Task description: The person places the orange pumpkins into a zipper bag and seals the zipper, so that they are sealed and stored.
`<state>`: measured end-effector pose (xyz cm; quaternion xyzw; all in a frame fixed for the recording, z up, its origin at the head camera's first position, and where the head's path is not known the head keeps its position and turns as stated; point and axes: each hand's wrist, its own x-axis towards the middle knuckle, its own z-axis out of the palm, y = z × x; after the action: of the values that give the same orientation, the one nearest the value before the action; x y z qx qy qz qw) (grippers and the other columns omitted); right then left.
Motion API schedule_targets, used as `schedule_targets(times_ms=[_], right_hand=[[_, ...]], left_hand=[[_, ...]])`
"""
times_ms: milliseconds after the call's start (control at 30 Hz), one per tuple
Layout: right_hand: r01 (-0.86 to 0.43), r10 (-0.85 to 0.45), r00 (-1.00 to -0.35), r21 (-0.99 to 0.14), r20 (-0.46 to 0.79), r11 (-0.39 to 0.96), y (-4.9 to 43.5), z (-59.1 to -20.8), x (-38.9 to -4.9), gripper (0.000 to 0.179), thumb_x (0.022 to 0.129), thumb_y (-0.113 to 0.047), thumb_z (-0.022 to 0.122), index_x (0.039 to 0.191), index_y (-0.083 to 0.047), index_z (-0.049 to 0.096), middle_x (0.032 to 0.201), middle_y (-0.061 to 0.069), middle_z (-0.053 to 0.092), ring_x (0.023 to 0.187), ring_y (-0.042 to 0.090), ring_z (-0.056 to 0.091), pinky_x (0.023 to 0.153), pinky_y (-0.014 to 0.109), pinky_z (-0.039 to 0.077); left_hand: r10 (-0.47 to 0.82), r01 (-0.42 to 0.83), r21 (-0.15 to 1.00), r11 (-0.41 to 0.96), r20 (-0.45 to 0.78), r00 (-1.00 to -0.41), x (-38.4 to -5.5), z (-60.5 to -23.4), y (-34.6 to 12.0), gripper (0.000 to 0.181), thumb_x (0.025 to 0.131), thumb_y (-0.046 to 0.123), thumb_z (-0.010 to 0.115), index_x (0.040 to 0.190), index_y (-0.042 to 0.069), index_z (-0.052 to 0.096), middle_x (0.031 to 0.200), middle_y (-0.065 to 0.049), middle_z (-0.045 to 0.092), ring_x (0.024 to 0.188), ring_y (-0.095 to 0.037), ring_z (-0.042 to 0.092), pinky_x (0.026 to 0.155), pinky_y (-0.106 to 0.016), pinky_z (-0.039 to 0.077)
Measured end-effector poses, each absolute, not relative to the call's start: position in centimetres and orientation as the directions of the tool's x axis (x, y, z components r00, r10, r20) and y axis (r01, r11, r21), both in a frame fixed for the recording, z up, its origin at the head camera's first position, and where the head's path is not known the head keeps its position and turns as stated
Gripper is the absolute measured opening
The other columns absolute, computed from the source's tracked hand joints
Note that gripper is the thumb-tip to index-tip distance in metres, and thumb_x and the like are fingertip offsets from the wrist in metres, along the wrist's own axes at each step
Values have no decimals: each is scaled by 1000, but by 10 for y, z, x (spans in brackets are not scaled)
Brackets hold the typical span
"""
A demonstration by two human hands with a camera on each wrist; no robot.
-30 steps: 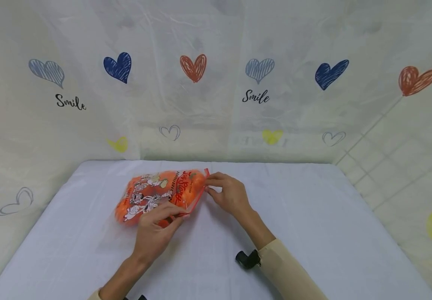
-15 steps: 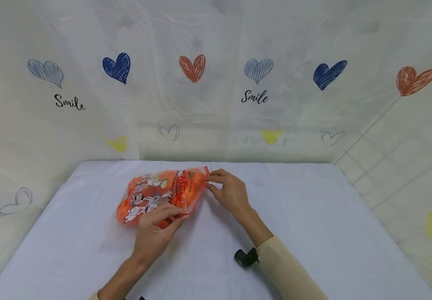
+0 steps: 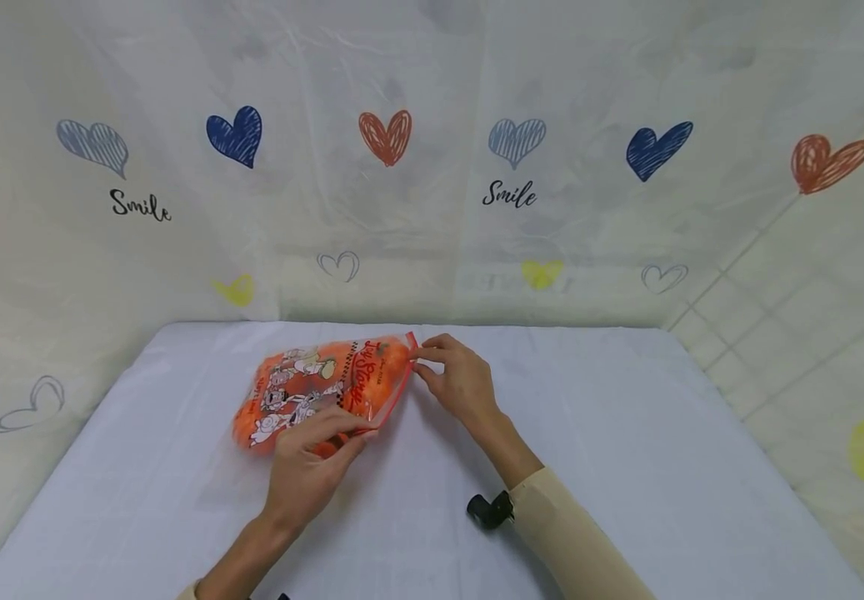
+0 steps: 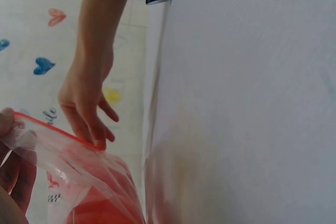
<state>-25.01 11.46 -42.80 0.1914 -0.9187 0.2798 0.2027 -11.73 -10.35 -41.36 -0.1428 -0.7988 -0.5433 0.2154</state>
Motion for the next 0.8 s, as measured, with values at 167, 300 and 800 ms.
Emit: schedule_targets(times_ms=[167,300,800], right_hand=[[-457,-234,-851,-445,471,770,115,-426,-251,20,88,-22,84,107,-27,84,110,-5,74,96,18,73,76,38,60],[-450,-229,-857,-454,462,769,116,-426,-253,20,88,-22,84,107,-27,84,110,-4,74,97,19,73,76,39,59],[-394,-185,-895,-523,406,756,115,-428,-260,21,87,-25,85,107,-30,84,111,-7,75,102,19,73,79,40,58]], left_hand=[[-5,470,801,369,508,-861,-118,-413,-103,16,89,15,83,103,21,83,95,9,79,83,-7,67,70,-19,56],[3,480,797,365,515,-857,-118,-413,-103,16,89,15,82,105,19,83,95,7,79,83,-7,67,69,-18,56],[5,504,788,353,537,-844,-117,-414,-104,15,88,12,83,102,19,83,94,7,79,83,-8,65,69,-18,55]])
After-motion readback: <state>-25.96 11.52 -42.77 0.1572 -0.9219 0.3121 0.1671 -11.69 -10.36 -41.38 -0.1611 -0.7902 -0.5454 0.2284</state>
